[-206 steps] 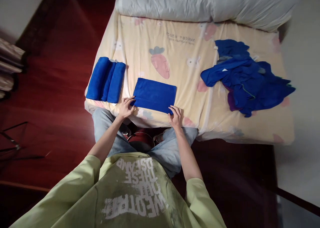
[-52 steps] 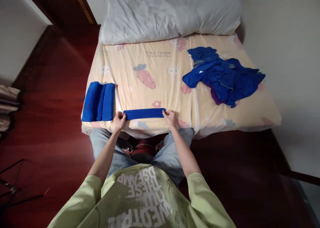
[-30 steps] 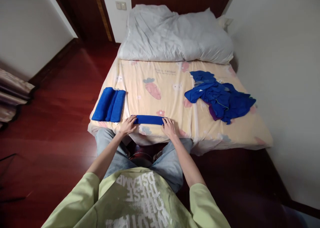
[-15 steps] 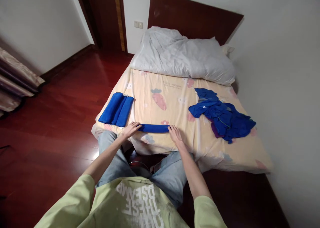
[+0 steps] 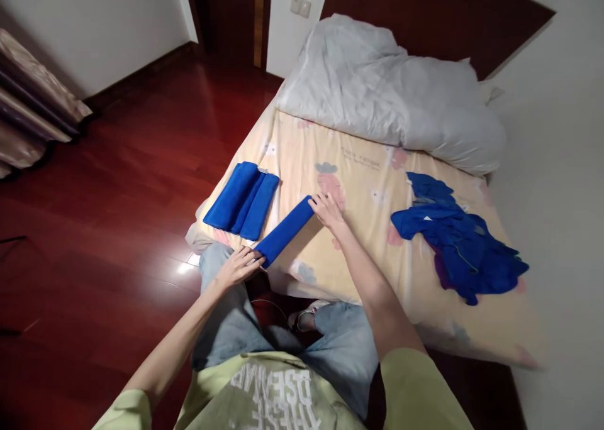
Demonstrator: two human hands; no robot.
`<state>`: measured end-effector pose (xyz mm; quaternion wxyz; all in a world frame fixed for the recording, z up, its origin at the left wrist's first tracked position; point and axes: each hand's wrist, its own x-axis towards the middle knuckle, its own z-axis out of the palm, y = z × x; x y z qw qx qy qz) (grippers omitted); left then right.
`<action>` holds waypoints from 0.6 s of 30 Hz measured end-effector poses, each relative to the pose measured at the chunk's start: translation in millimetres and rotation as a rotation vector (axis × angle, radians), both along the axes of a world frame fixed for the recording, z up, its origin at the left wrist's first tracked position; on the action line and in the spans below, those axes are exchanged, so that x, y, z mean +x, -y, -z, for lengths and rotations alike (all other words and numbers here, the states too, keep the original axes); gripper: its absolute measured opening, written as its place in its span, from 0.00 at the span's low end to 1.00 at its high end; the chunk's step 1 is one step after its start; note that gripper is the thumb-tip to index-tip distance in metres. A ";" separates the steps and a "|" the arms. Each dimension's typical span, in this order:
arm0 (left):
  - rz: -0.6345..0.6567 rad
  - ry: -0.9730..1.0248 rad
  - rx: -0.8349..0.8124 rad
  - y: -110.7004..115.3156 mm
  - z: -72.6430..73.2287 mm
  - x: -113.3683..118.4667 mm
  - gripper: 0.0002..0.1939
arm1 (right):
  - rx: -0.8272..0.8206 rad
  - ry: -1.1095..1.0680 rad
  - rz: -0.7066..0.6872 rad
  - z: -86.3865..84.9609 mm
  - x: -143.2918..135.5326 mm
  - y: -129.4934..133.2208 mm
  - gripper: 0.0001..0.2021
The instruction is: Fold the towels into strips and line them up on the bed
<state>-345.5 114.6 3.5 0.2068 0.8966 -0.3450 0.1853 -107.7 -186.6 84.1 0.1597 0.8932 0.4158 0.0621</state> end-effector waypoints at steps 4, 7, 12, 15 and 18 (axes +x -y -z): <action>-0.092 0.014 0.025 -28.5 -5.2 10.9 0.19 | 0.014 0.029 -0.092 -3.0 46.0 -66.5 0.19; -0.176 0.033 0.072 -44.3 -6.3 20.7 0.19 | 0.061 0.055 -0.115 1.6 73.8 -114.7 0.18; -0.330 0.019 0.184 -58.7 0.3 31.7 0.18 | 0.191 0.006 -0.096 23.0 101.4 -179.6 0.18; -0.381 -0.042 0.172 -62.7 10.3 33.6 0.18 | 0.258 -0.052 -0.053 43.8 104.5 -200.9 0.19; -0.401 -0.110 0.111 -64.3 21.5 33.5 0.20 | 0.346 -0.084 0.023 68.7 104.4 -207.0 0.19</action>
